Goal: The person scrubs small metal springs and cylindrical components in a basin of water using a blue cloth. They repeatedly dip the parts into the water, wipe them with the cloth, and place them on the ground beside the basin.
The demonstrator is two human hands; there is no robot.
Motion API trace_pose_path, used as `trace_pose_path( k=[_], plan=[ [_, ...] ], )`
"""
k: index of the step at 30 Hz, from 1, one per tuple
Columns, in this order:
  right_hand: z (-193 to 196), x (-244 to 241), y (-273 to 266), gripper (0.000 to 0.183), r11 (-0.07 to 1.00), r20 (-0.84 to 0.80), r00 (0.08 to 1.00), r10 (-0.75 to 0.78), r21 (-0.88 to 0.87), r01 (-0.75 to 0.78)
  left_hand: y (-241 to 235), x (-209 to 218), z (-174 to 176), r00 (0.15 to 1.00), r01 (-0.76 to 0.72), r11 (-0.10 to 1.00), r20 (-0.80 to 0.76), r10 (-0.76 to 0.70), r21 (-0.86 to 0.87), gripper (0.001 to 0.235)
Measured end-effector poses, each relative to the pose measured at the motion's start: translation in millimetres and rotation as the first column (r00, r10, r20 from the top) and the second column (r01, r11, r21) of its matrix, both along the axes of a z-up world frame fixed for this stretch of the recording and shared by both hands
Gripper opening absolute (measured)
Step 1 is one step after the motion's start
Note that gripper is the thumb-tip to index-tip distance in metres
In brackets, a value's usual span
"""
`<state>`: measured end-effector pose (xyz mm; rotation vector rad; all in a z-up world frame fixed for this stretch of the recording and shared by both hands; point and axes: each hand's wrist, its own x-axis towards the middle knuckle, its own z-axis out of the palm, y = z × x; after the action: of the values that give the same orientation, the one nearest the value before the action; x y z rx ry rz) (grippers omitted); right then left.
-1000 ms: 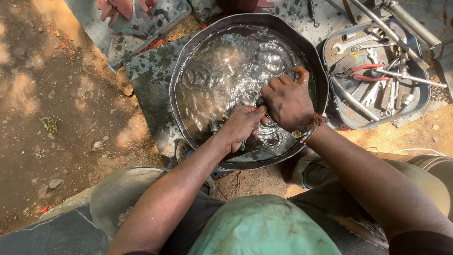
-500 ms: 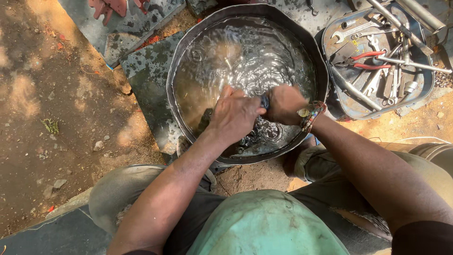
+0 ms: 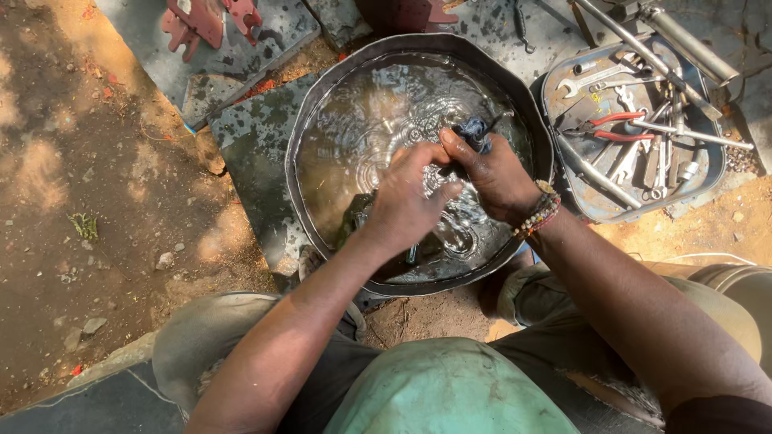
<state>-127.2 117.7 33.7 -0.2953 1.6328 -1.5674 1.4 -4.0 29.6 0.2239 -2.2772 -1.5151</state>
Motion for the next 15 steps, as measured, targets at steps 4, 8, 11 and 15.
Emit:
trace_pose_path(
  k=[4, 8, 11, 15],
  plan=[
    [-11.8, 17.4, 4.5, 0.028, 0.988, 0.26, 0.965, -0.027, -0.142, 0.066, 16.2, 8.8, -8.5, 0.995, -0.082, 0.984, 0.04, 0.09, -0.159, 0.038],
    [-9.2, 14.7, 2.4, 0.029, 0.983, 0.327, 0.941, -0.086, -0.126, 0.134, 17.8, 2.7, -12.8, 0.985, -0.166, 0.963, -0.084, 0.151, -0.211, 0.041],
    [-9.5, 13.9, -0.1, 0.032, 0.989, 0.328, 0.94, -0.094, -0.076, 0.125, 21.3, 0.8, -15.5, 0.996, -0.09, 0.978, -0.005, 0.093, 0.189, 0.035],
    [-9.9, 9.8, 6.1, 0.029, 0.951, 0.314, 0.948, 0.061, -0.307, 0.041, 26.8, -1.2, -19.1, 0.971, -0.067, 0.763, 0.218, -0.098, 0.643, 0.027]
  ],
)
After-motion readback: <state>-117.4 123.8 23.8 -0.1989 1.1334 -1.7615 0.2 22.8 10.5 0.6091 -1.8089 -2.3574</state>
